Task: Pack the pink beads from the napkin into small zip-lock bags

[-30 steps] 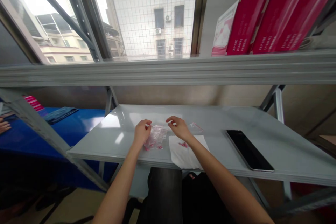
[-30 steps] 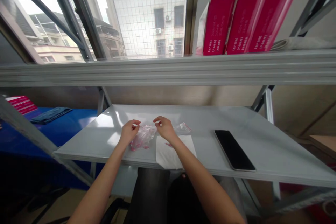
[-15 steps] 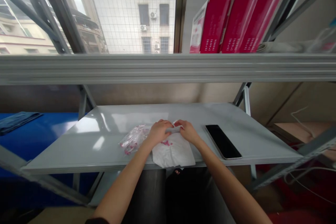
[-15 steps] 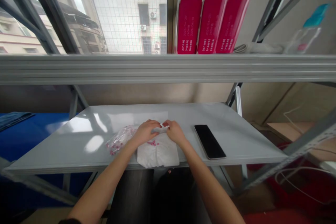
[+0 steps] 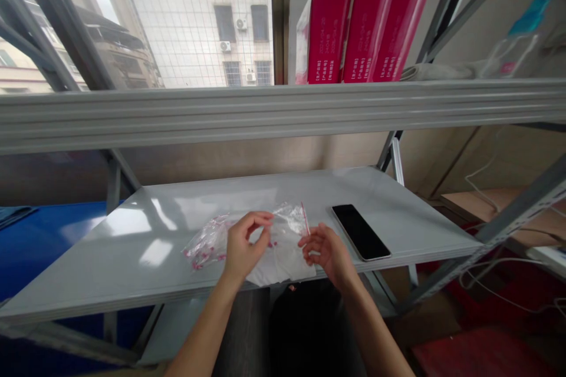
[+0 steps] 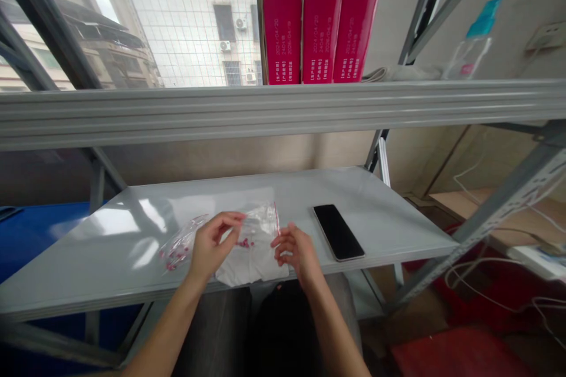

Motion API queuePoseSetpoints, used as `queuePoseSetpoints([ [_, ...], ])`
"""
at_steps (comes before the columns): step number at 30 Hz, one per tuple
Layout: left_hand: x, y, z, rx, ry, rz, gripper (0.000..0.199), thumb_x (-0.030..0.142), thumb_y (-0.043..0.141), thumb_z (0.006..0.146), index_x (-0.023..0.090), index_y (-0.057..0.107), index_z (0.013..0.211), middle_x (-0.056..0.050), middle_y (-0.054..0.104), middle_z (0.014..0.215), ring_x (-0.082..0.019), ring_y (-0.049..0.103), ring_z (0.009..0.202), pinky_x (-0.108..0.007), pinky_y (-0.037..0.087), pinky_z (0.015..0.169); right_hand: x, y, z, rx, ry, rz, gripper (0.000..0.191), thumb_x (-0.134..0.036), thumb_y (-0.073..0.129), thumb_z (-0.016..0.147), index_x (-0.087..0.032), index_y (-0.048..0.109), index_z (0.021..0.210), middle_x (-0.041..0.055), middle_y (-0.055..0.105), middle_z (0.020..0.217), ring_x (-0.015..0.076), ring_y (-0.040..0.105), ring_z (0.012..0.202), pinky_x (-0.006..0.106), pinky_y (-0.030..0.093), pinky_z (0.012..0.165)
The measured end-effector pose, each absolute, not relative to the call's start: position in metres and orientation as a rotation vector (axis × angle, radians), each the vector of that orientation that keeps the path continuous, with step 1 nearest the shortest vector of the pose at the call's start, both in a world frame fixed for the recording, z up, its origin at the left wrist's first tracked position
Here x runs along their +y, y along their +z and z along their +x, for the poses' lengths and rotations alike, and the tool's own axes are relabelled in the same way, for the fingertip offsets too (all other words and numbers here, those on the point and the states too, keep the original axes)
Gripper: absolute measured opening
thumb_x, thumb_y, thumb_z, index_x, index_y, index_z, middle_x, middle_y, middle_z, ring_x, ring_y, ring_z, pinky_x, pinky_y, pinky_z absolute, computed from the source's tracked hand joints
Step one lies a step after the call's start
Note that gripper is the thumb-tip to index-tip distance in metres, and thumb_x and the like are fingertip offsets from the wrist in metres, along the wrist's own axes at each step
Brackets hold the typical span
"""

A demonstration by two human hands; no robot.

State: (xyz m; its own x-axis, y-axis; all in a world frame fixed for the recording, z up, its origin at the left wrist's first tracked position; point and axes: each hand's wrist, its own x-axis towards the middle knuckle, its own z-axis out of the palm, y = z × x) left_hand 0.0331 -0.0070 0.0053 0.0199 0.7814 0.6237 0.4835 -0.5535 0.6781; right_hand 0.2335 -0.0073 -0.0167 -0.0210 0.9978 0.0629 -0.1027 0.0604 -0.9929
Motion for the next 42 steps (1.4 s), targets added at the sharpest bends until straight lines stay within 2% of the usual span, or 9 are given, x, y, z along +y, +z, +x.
queuePoseSetpoints([
  [3, -0.057, -0.002, 0.036, 1.218, 1.605, 2.077, 0.012, 0.013, 0.057, 0.084, 0.020, 0.066, 0.081, -0.006, 0.075, 0.095, -0.021, 0.072, 0.094, -0.033, 0.057, 0.085, -0.042, -0.019, 0.233, -1.025, 1.564, -0.939, 0.056, -0.068, 0.060, 0.078, -0.013, 0.068, 0.081, 0.0058, 0.064, 0.065, 0.0147, 0.056, 0.049, 0.023, 0.042, 0.041],
  [7, -0.097, -0.018, 0.035, 1.229, 1.640, 2.086, 0.019, 0.006, 0.055, 0.085, 0.021, 0.067, 0.084, -0.004, 0.075, 0.094, -0.019, 0.073, 0.091, -0.030, 0.058, 0.081, -0.071, -0.028, 0.231, -1.005, 1.709, -0.959, 0.043, -0.051, 0.087, 0.064, -0.012, 0.068, 0.065, 0.0010, 0.062, 0.057, 0.0077, 0.053, 0.046, 0.017, 0.039, 0.043],
  [14, -0.113, -0.029, 0.029, 1.217, 1.661, 1.923, 0.024, 0.008, 0.051, 0.087, 0.021, 0.069, 0.081, -0.002, 0.076, 0.088, -0.019, 0.074, 0.087, -0.027, 0.059, 0.078, -0.082, -0.037, 0.235, -1.046, 1.861, -0.988, 0.049, -0.054, 0.083, 0.068, -0.013, 0.070, 0.092, 0.0067, 0.075, 0.069, 0.0151, 0.070, 0.060, 0.019, 0.050, 0.052],
  [18, -0.113, -0.028, 0.030, 1.171, 1.715, 1.903, 0.023, 0.008, 0.051, 0.086, 0.021, 0.070, 0.080, -0.003, 0.076, 0.087, -0.020, 0.074, 0.084, -0.028, 0.060, 0.076, -0.086, -0.031, 0.238, -1.061, 1.867, -0.965, 0.043, -0.055, 0.079, 0.074, -0.016, 0.064, 0.084, 0.0071, 0.077, 0.073, 0.0168, 0.072, 0.066, 0.020, 0.052, 0.056],
  [21, -0.113, -0.027, 0.033, 1.186, 1.732, 1.905, 0.023, 0.009, 0.052, 0.085, 0.021, 0.070, 0.078, -0.005, 0.076, 0.084, -0.022, 0.075, 0.081, -0.031, 0.061, 0.073, -0.086, -0.030, 0.240, -1.132, 1.837, -0.985, 0.041, -0.053, 0.081, 0.072, -0.014, 0.070, 0.078, 0.0085, 0.078, 0.079, 0.0152, 0.071, 0.070, 0.020, 0.052, 0.059],
  [26, -0.110, -0.026, 0.035, 1.218, 1.768, 1.850, 0.024, 0.009, 0.052, 0.084, 0.022, 0.071, 0.074, -0.004, 0.075, 0.078, -0.023, 0.074, 0.076, -0.032, 0.062, 0.068, -0.079, -0.035, 0.244, -1.198, 1.757, -1.023, 0.038, -0.050, 0.087, 0.065, -0.014, 0.074, 0.067, 0.0030, 0.071, 0.064, 0.0100, 0.059, 0.055, 0.017, 0.043, 0.047],
  [31, -0.107, -0.028, 0.032, 1.191, 1.758, 1.838, 0.023, 0.010, 0.052, 0.085, 0.022, 0.069, 0.075, -0.003, 0.074, 0.077, -0.022, 0.073, 0.075, -0.031, 0.060, 0.067, -0.075, -0.036, 0.242, -1.110, 1.727, -1.067, 0.037, -0.047, 0.092, 0.055, -0.015, 0.073, 0.062, 0.0004, 0.066, 0.056, 0.0089, 0.054, 0.049, 0.018, 0.038, 0.044],
  [37, -0.118, -0.021, 0.033, 1.415, 1.721, 1.949, 0.016, 0.017, 0.055, 0.085, 0.025, 0.069, 0.084, -0.006, 0.073, 0.095, -0.028, 0.066, 0.104, -0.041, 0.053, 0.090, -0.084, -0.031, 0.235, -1.045, 1.728, -0.992, 0.035, -0.045, 0.092, 0.056, -0.016, 0.073, 0.061, 0.0003, 0.065, 0.053, 0.0076, 0.050, 0.046, 0.017, 0.033, 0.042],
  [42, -0.128, -0.004, 0.053, 1.324, 1.510, 1.852, 0.015, 0.019, 0.052, 0.087, 0.022, 0.057, 0.074, 0.000, 0.059, 0.064, -0.016, 0.059, 0.059, -0.025, 0.048, 0.055, -0.091, -0.021, 0.227, -1.159, 1.769, -0.963, 0.028, -0.039, 0.090, 0.061, -0.016, 0.073, 0.060, 0.0012, 0.066, 0.053, 0.0093, 0.053, 0.046, 0.018, 0.037, 0.043],
])
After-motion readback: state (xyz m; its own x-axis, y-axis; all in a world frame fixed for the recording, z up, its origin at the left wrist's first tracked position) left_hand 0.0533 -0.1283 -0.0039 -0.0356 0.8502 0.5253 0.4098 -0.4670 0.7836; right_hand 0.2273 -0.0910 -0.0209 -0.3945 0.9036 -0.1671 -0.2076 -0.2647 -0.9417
